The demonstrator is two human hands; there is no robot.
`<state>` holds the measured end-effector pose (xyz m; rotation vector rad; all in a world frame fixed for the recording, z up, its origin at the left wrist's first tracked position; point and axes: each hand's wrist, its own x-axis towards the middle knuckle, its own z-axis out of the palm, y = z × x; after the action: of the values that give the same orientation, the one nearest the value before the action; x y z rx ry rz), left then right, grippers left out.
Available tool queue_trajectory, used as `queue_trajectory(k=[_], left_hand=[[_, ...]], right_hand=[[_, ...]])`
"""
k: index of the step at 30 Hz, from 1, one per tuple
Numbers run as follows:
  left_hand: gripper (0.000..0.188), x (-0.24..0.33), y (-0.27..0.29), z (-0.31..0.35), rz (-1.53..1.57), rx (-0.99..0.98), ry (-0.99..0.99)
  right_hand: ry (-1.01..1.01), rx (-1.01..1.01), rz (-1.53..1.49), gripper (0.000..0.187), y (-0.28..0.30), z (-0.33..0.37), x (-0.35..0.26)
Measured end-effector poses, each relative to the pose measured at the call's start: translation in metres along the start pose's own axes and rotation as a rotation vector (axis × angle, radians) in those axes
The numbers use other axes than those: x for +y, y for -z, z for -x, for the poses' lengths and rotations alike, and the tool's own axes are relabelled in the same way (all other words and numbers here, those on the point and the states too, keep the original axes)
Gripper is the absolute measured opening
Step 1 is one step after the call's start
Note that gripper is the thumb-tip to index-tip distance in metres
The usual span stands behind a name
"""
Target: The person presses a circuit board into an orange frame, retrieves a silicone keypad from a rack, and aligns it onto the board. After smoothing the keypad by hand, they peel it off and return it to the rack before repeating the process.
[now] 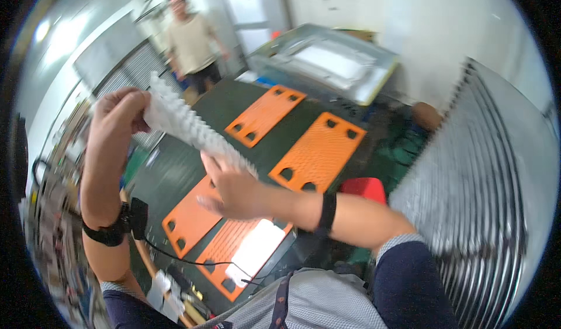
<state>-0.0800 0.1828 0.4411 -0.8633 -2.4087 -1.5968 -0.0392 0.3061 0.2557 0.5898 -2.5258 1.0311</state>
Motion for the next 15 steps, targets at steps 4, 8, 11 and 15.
queue_trajectory(k=[4,8,11,15], left_hand=[[0.021,0.048,-0.030,-0.041,0.057,-0.073,-0.184],[0.023,0.085,-0.076,-0.093,0.238,-0.187,-0.319],[0.021,0.123,-0.129,-0.125,0.447,-0.306,-0.404],[0.019,0.181,-0.206,-0.153,0.600,-0.544,-0.454]], right_hand=[[0.011,0.310,0.386,0.072,0.120,-0.010,0.028],[-0.383,0.239,0.806,0.061,0.248,0.010,0.003],[-0.638,0.285,1.062,0.068,0.335,0.046,-0.025],[-0.906,0.302,1.235,0.073,0.421,0.097,-0.072]])
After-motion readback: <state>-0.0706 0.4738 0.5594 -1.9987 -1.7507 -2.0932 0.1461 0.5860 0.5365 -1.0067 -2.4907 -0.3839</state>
